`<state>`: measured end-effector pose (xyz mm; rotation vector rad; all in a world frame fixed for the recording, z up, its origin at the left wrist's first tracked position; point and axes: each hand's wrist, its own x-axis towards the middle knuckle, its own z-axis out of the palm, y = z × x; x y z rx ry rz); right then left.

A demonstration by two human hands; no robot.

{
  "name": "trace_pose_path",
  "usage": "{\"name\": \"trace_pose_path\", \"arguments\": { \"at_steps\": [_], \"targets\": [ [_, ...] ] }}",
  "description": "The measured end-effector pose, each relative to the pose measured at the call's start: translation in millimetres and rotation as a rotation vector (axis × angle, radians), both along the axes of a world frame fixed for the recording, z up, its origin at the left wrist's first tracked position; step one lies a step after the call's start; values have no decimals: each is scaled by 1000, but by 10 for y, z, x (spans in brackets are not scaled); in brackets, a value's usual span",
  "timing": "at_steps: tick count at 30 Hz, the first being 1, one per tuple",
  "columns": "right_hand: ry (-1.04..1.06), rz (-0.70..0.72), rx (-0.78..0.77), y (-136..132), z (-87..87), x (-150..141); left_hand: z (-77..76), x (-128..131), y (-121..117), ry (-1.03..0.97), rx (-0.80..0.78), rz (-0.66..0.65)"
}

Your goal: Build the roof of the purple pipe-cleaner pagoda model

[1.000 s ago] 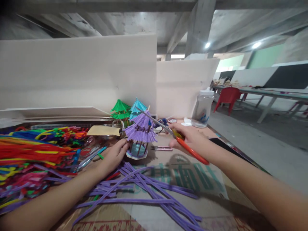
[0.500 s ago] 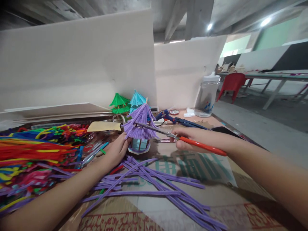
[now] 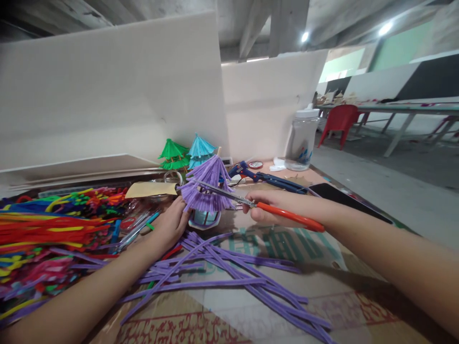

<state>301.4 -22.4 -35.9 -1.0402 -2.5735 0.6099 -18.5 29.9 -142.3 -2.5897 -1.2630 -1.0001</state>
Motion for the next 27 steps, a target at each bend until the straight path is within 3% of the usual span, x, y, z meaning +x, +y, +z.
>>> {"name": "trace_pose_path", "arguments": {
  "at_steps": [4,11,18,27],
  "targets": [
    [-35,15,-135,-12,-13,-20,0,-5,-6,18,9,6],
    [-5,10,-172,-16,-8,7,-12,1,12,4,-37,5],
    [68,-59,-325,-35,-39,15,-16,-6,8,-14,-38,29],
    [143,74,-351,-46,-78,-45,11,9,-11,29,10,26]
  ]
}}
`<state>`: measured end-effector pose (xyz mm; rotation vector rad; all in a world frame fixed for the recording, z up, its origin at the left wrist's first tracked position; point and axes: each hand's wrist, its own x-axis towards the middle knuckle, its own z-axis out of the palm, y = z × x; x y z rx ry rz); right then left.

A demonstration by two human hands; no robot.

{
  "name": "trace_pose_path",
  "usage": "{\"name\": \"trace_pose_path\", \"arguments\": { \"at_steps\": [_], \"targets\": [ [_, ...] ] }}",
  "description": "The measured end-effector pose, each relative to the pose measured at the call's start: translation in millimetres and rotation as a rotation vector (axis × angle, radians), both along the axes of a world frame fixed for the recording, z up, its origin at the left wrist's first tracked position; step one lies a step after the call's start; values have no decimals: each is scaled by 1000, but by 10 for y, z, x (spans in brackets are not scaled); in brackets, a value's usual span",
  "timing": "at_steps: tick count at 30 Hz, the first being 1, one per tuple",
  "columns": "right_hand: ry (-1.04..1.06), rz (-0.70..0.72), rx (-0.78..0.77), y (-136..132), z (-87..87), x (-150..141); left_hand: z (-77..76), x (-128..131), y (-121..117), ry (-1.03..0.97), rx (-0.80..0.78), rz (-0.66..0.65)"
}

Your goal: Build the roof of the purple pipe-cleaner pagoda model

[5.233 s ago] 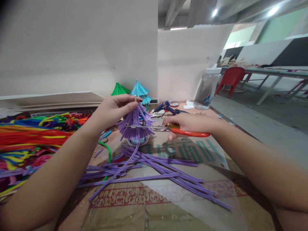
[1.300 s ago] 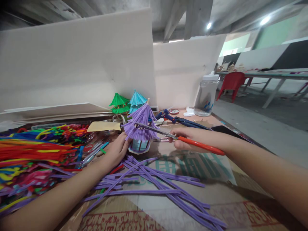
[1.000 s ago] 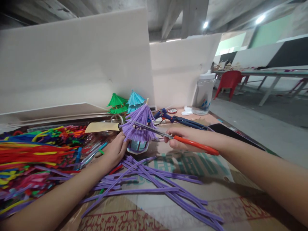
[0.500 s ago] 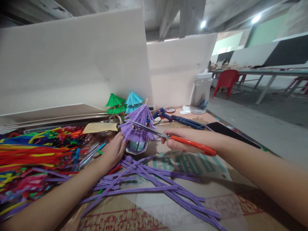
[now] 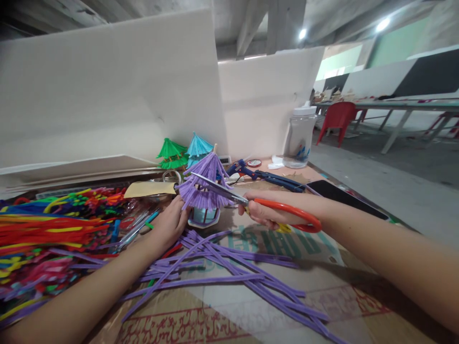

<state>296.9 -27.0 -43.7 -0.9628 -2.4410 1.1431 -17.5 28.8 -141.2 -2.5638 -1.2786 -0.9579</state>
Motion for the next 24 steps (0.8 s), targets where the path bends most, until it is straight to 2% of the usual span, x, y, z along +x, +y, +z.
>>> {"name": "trace_pose_path", "arguments": {
  "at_steps": [9,15,20,24],
  "targets": [
    [-55,-81,58,0,-91,-20,-33,-20,7,61,41,44],
    [-96,-12,251,-17,-6,-48,-6,-1,-23,59,29,17],
    [-130,-3,213,-16,13,-71,31,10,-49,116,27,34],
    [-99,6,263,-19,-20,-81,31,6,-49,128,73,42]
  ]
}}
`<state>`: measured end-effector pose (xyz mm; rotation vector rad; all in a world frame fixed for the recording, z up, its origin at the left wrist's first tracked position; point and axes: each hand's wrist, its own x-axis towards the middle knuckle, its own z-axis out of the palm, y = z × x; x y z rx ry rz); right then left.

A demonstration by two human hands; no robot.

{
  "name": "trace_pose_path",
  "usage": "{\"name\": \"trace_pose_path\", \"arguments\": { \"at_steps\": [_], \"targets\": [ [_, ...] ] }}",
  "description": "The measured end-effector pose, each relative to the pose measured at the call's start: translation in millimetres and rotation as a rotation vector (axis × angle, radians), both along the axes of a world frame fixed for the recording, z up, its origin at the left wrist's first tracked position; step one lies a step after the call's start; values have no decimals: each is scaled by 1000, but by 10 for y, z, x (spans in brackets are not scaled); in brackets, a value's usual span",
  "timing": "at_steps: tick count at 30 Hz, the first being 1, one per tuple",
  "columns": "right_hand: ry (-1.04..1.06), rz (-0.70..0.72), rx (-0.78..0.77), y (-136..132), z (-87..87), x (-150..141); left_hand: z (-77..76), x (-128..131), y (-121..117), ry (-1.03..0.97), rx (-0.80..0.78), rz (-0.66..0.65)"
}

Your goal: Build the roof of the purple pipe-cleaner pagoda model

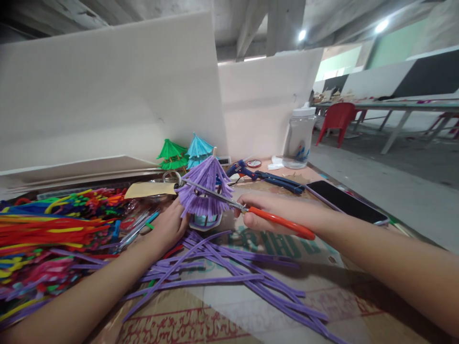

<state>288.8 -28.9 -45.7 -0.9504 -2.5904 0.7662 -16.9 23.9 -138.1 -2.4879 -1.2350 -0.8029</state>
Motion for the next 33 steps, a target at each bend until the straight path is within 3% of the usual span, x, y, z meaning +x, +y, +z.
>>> {"name": "trace_pose_path", "arguments": {
  "at_steps": [22,33],
  "targets": [
    [45,-121,-26,91,-135,-17,-38,-14,38,32,-57,-31],
    [-17,32,29,74,-144,54,-2,20,3,77,-20,-22]
  ]
}}
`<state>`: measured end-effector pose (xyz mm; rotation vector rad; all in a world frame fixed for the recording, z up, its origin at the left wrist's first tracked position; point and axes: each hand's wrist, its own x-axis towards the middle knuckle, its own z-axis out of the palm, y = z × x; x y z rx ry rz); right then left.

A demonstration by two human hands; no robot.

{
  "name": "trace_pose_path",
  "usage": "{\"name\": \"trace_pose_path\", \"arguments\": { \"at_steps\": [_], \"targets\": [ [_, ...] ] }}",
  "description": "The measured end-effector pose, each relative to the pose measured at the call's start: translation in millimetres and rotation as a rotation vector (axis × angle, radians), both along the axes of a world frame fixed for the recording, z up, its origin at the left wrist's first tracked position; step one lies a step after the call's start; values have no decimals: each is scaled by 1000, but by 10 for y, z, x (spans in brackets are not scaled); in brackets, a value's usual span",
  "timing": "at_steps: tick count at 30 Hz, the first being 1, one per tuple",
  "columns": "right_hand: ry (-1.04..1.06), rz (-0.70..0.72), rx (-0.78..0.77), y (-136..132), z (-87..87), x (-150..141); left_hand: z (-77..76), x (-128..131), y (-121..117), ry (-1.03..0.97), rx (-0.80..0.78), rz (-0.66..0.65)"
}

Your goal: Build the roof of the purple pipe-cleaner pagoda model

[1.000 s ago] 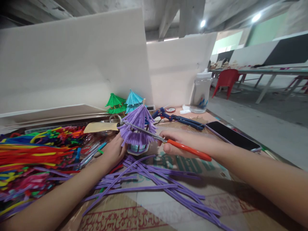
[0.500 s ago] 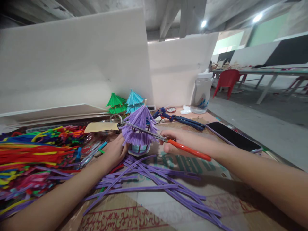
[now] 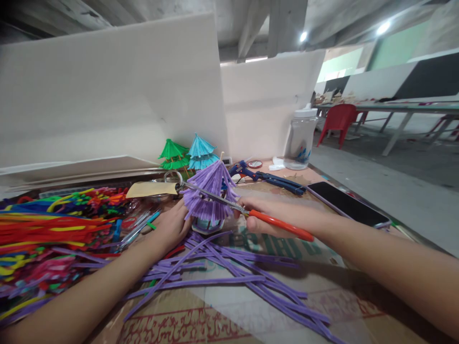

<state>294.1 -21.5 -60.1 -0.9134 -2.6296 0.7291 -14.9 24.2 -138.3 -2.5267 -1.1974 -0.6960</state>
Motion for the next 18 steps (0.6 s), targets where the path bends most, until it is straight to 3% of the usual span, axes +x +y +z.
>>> {"name": "trace_pose_path", "arguments": {
  "at_steps": [10,18],
  "targets": [
    [33,-118,-3,-50,28,-78,-16,-10,4,-3,38,-46],
    [48,-131,-29,-47,27,-93,-23,-9,5,-12,9,-42]
  ]
}}
